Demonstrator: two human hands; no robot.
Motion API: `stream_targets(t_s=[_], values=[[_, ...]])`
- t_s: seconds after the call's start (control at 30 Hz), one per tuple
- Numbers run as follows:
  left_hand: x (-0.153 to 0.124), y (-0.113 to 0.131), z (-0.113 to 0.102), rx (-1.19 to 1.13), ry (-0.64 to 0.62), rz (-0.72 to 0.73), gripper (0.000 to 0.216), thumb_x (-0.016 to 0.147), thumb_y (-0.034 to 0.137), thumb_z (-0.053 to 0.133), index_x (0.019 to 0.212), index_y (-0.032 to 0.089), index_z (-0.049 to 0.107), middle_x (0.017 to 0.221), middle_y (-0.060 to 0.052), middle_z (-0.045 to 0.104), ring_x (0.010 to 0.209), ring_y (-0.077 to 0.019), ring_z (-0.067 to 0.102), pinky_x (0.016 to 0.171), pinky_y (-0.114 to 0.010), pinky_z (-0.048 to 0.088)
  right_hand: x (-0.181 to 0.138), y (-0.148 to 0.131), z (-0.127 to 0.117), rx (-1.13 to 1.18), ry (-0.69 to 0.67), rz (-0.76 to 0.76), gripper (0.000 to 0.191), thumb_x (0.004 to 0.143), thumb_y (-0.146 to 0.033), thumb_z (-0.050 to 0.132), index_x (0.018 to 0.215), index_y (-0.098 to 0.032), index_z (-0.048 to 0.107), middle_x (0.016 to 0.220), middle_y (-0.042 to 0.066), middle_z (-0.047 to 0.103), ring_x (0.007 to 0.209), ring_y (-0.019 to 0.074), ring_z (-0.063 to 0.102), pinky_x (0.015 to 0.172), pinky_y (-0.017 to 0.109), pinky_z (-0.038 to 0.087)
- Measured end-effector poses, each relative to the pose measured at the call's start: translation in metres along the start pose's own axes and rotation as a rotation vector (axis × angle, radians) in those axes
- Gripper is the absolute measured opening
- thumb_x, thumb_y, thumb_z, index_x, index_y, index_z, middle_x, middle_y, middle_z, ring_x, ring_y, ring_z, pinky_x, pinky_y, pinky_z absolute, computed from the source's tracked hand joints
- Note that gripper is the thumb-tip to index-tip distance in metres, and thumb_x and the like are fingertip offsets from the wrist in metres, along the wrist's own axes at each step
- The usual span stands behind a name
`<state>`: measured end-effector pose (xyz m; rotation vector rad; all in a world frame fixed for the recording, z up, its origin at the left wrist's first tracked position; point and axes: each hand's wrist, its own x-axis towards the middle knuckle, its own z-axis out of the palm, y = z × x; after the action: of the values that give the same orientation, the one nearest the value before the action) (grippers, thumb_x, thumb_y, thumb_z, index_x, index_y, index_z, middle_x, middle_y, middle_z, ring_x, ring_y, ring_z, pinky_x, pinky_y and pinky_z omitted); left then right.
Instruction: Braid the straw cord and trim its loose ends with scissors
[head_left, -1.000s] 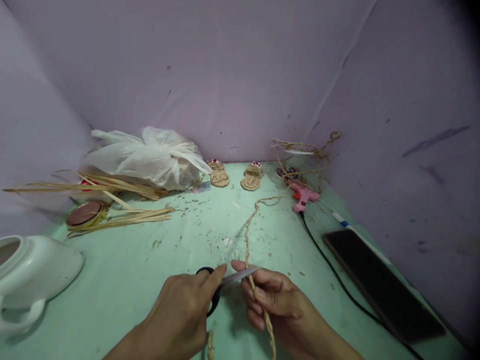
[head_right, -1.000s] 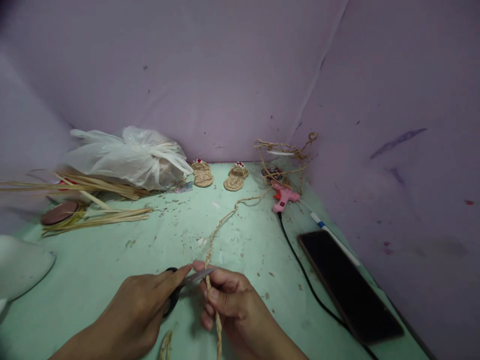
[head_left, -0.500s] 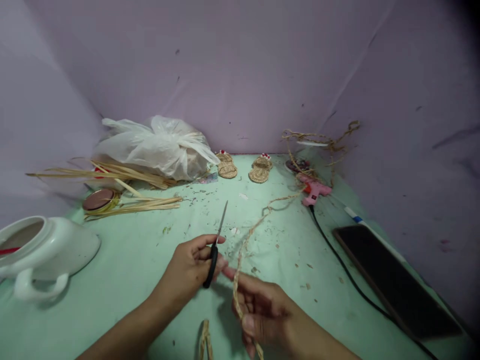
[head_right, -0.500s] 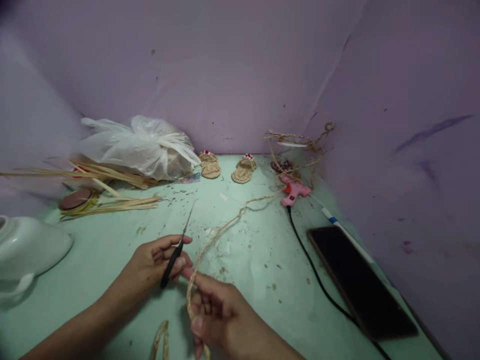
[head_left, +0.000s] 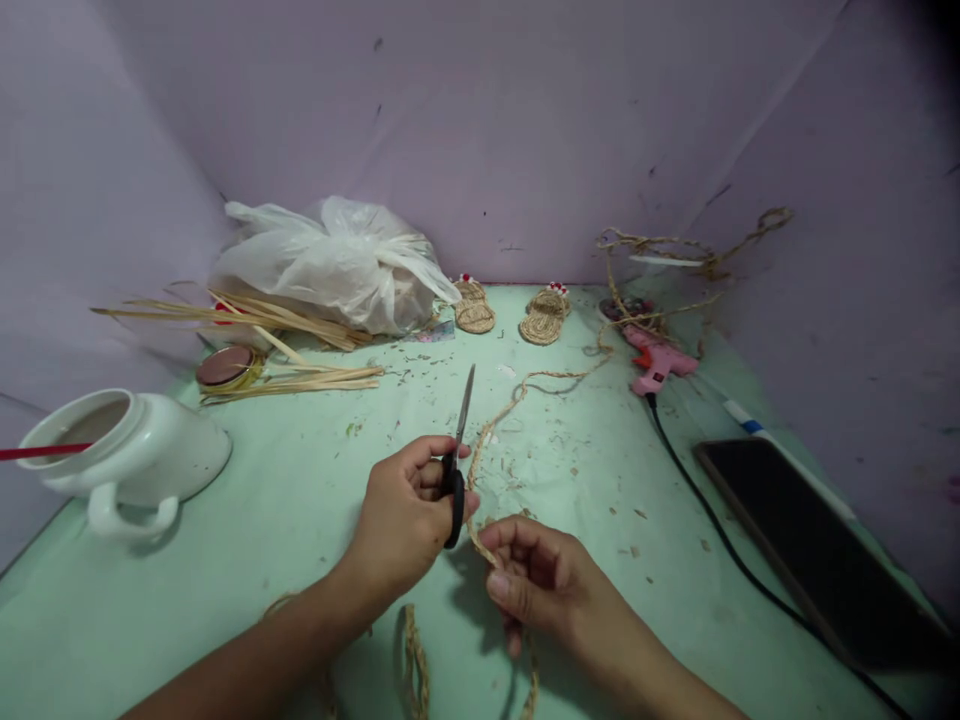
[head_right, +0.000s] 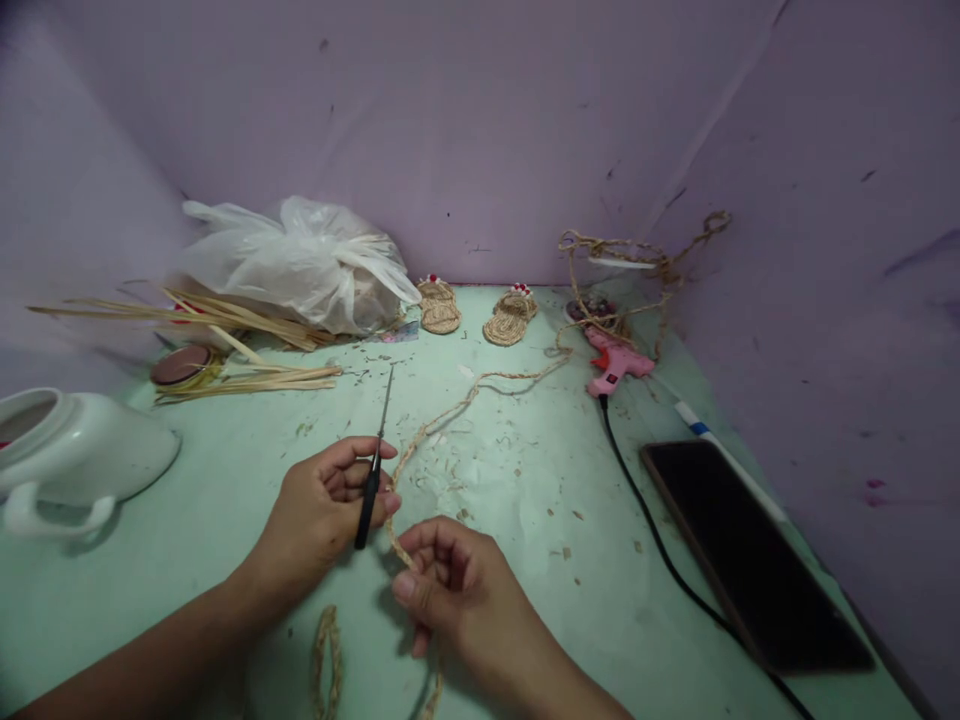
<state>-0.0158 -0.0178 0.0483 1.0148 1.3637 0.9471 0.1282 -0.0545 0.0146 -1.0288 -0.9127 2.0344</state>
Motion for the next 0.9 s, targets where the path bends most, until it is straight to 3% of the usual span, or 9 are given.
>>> stream_targets(t_s=[0.07,0.17,0.3,0.4,0.53,0.63,0.77,0.9], values=[[0.0,-0.001,0.002,0.0,0.04,0.011,0.037,0.053,0.02,0.067,0.086,0.013,0.053,0.052,0.005,0.052,0.047,-0.0074,0.045,0.044,-0.018,0.035,0.001,0.001,0.0,-0.097,0.09,-0.02,0.022,0.064,-0.036,0.067,0.07,-0.016,0.06,0.05,-0.006,0.042,0.043,0.007,0.04,0.041,0.021,0.04],[0.0,-0.002,0.005,0.002,0.086,0.029,0.035,0.054,0.021,0.066,0.086,0.013,0.053,0.051,0.004,0.053,0.046,-0.0078,0.046,0.043,-0.018,0.036,0.002,0.002,-0.001,-0.321,0.235,-0.183,0.014,0.068,-0.03,0.065,0.072,-0.017,0.067,0.063,0.001,0.054,0.055,0.0108,0.047,0.05,0.024,0.039],[-0.001,-0.002,0.009,0.021,0.153,0.058,0.033,0.053,0.021,0.066,0.084,0.013,0.055,0.049,0.005,0.052,0.044,-0.0081,0.047,0.042,-0.017,0.035,0.001,0.002,-0.001,-0.464,0.29,-0.32,0.015,0.071,-0.025,0.062,0.082,-0.022,0.071,0.068,0.003,0.057,0.064,0.0142,0.05,0.056,0.027,0.039],[0.003,-0.007,0.01,0.083,0.11,0.067,0.031,0.057,0.019,0.063,0.086,0.014,0.054,0.049,0.006,0.05,0.044,-0.0074,0.045,0.042,-0.017,0.034,0.0,0.002,0.0,-0.392,0.251,-0.239,0.013,0.066,-0.028,0.066,0.073,-0.02,0.073,0.059,0.001,0.054,0.056,0.0122,0.047,0.052,0.027,0.038],[0.007,-0.014,0.004,0.252,-0.049,0.104,0.027,0.068,0.023,0.056,0.093,0.016,0.051,0.055,0.005,0.051,0.048,-0.0081,0.046,0.044,-0.018,0.034,0.002,0.001,-0.001,-0.08,0.218,-0.015,0.023,0.056,-0.035,0.072,0.068,-0.015,0.072,0.051,-0.001,0.051,0.045,0.0079,0.042,0.042,0.023,0.037],[0.003,-0.012,-0.008,0.588,-0.062,0.332,0.027,0.072,0.022,0.051,0.099,0.02,0.049,0.068,0.002,0.057,0.06,-0.0116,0.052,0.056,-0.022,0.04,0.003,-0.003,-0.005,0.029,0.342,-0.03,0.024,0.054,-0.032,0.075,0.069,-0.013,0.071,0.049,-0.001,0.052,0.044,0.0074,0.042,0.041,0.021,0.037],[-0.01,-0.009,-0.022,1.098,-0.187,0.735,0.044,0.067,0.016,0.049,0.111,0.02,0.045,0.087,-0.004,0.059,0.075,-0.0199,0.055,0.066,-0.033,0.041,0.002,-0.015,-0.013,0.027,0.469,-0.099,0.024,0.053,-0.03,0.075,0.069,-0.012,0.07,0.049,-0.001,0.055,0.041,0.0071,0.044,0.042,0.022,0.038],[-0.014,-0.013,-0.024,1.328,-0.204,0.873,0.05,0.067,0.016,0.046,0.117,0.016,0.041,0.087,-0.009,0.057,0.073,-0.0223,0.053,0.062,-0.036,0.041,0.0,-0.021,-0.019,-0.081,0.538,-0.187,0.021,0.055,-0.027,0.073,0.072,-0.014,0.071,0.055,0.001,0.058,0.04,0.0071,0.045,0.04,0.022,0.036]])
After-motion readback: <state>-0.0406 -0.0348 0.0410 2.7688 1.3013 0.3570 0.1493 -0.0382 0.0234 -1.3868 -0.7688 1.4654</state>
